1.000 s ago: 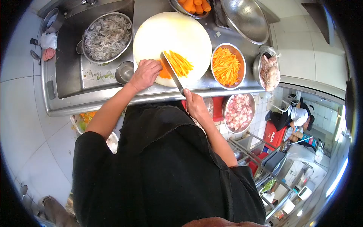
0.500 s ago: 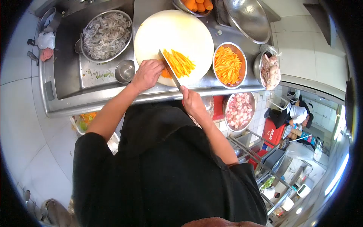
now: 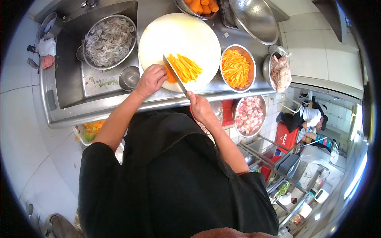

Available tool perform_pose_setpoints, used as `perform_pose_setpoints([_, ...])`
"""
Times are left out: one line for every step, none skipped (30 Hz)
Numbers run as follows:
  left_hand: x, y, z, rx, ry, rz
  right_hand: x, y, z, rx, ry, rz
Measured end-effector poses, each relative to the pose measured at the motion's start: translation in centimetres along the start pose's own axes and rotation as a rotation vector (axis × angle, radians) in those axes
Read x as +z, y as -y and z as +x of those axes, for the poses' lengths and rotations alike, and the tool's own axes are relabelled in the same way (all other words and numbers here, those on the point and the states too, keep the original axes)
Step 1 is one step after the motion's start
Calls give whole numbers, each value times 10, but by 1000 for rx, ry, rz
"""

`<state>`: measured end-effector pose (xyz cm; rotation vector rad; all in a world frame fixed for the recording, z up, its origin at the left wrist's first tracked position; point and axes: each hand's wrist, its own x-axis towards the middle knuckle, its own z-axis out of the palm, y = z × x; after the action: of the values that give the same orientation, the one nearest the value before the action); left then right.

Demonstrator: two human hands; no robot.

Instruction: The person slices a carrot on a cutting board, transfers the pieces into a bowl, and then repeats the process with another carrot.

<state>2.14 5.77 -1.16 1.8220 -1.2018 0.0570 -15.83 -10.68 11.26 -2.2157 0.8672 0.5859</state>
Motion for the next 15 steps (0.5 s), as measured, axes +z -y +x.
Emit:
perform_pose_setpoints([-3,0,2,23,9,10,-5,3,-5,1,3,6])
perform_pose_setpoints([-5,0,4,28,29,25,-13,9,-14,1,5,14])
perform_pose_setpoints([-7,1,7,34,49,40,-18,12,-20,2,6,23])
perform_pose_setpoints([-8,1,8,39,70,52,-20,13,-25,12,12,21])
perform_pose_setpoints([-7,0,9,43,64,51,-21,12,-29,22,19,18])
perform_pose_setpoints([-7,-1,9,46,59,52,-21,12,-31,32,27,14])
perform_pose_setpoints([-7,-1,8,47,54,55,-16,8,-30,34,21,19])
perform_pose_setpoints([-6,0,7,34,67,45,-9,2,-25,35,17,24])
perform_pose_setpoints([-5,1,5,21,80,36,-5,1,-23,35,14,29])
perform_pose_setpoints([-4,2,4,8,92,28,-6,1,-23,49,34,41])
perform_pose_setpoints([-4,2,2,8,87,39,-10,2,-24,65,54,52])
perform_pose_setpoints([-4,2,2,11,83,49,-13,4,-26,84,71,65])
perform_pose_setpoints([-4,2,3,19,78,56,-14,8,-29,76,53,69])
perform_pose_setpoints([-3,2,4,16,87,61,-15,12,-32,68,34,73])
perform_pose_setpoints([-3,2,4,12,96,65,-15,13,-34,61,16,77])
